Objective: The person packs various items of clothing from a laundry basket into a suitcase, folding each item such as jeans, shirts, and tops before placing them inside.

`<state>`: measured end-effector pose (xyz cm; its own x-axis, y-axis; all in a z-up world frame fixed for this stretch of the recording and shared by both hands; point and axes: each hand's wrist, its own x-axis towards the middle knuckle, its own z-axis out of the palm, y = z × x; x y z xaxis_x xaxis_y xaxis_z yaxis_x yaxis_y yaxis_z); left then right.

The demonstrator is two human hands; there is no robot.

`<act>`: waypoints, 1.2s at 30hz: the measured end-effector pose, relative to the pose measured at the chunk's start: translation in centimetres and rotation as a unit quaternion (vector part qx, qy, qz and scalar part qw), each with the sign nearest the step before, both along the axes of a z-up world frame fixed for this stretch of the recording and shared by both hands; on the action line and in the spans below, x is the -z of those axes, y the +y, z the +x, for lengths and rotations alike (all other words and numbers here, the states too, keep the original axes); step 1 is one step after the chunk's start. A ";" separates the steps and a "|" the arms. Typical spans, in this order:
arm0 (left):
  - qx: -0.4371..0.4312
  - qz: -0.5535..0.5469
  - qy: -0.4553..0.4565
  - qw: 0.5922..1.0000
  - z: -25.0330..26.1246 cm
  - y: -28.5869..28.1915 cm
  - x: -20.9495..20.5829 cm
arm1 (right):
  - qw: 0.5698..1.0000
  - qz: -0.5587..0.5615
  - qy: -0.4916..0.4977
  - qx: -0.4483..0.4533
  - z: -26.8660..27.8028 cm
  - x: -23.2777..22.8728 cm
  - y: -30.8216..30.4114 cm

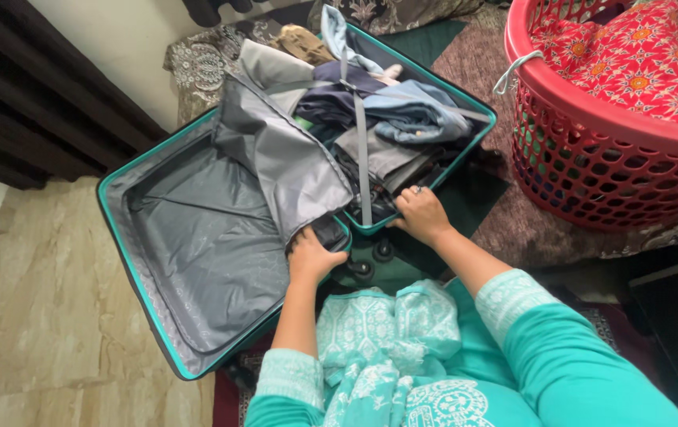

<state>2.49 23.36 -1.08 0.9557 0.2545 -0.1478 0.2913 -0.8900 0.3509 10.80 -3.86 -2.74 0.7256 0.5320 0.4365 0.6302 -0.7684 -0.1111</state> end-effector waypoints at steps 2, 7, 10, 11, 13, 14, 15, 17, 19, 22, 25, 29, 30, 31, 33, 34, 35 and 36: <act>0.003 0.003 -0.011 1.000 -1.9 1.5 -0.1 | 1.000 0.001 -0.011 -0.019 -2.2 -0.6 0.5; -0.002 0.063 -0.040 0.997 -5.8 4.3 -0.9 | 0.999 -0.022 -0.011 -0.045 -6.6 -1.3 2.1; 0.018 0.087 -0.108 0.990 -7.2 4.4 -2.3 | 0.999 -0.032 -0.015 -0.041 -7.9 -2.0 3.2; 0.019 0.086 -0.109 0.990 -7.7 4.0 -2.6 | 0.998 -0.041 -0.009 -0.038 -8.0 -2.2 3.3; 0.046 0.086 -0.057 0.994 -8.5 3.1 -3.0 | 0.998 -0.049 -0.006 -0.035 -7.6 -2.8 3.0; 0.047 0.085 -0.054 0.994 -8.6 2.8 -3.0 | 0.998 -0.033 -0.003 -0.058 -7.3 -2.9 2.4; 0.041 0.083 -0.043 0.995 -8.6 2.5 -3.0 | 0.997 -0.017 0.001 -0.081 -6.8 -3.0 1.6; 0.036 0.080 -0.029 0.996 -8.6 1.8 -2.7 | 0.992 -0.003 0.059 -0.111 -5.1 -3.4 -1.7; 0.057 0.164 -0.168 0.970 -8.1 0.7 -2.2 | 0.998 0.011 0.014 -0.052 -3.4 -3.9 -6.1; 0.050 0.148 -0.226 0.961 -7.3 -1.0 -0.6 | 0.994 -0.084 0.019 0.066 0.6 -3.9 -12.2; 0.039 0.164 -0.181 0.969 -5.8 -1.6 1.0 | 0.985 -0.144 0.035 0.084 3.6 -2.1 -16.3; 0.043 0.207 -0.129 0.969 -5.2 -1.0 1.1 | 0.984 -0.135 0.003 0.113 5.0 1.8 -17.4; 0.049 0.212 -0.135 0.967 -5.4 -1.0 0.8 | 0.985 -0.137 0.005 0.108 5.1 2.5 -17.4; 0.056 0.218 -0.140 0.964 -5.5 -1.0 0.4 | 0.985 -0.122 0.020 0.123 5.1 2.9 -17.4; 0.061 0.224 -0.152 0.961 -5.5 -0.6 -0.3 | 0.984 -0.107 0.041 0.135 4.4 3.3 -17.0; 0.069 0.230 -0.169 0.956 -5.5 -0.3 -0.5 | 0.987 -0.104 0.006 0.124 4.0 3.1 -16.8; 0.067 0.229 -0.166 0.957 -5.7 0.2 -0.7 | 0.988 -0.100 -0.029 0.113 3.4 2.7 -16.6; 0.067 0.235 -0.164 0.956 -5.7 0.8 -0.9 | 0.988 -0.102 -0.029 0.111 2.5 2.2 -16.3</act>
<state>-3.18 24.15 -0.17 0.9598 0.0915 0.2655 0.1067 -0.9933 -0.0433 13.32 -20.14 -4.91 0.8114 0.4438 0.3804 0.4445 -0.8911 0.0913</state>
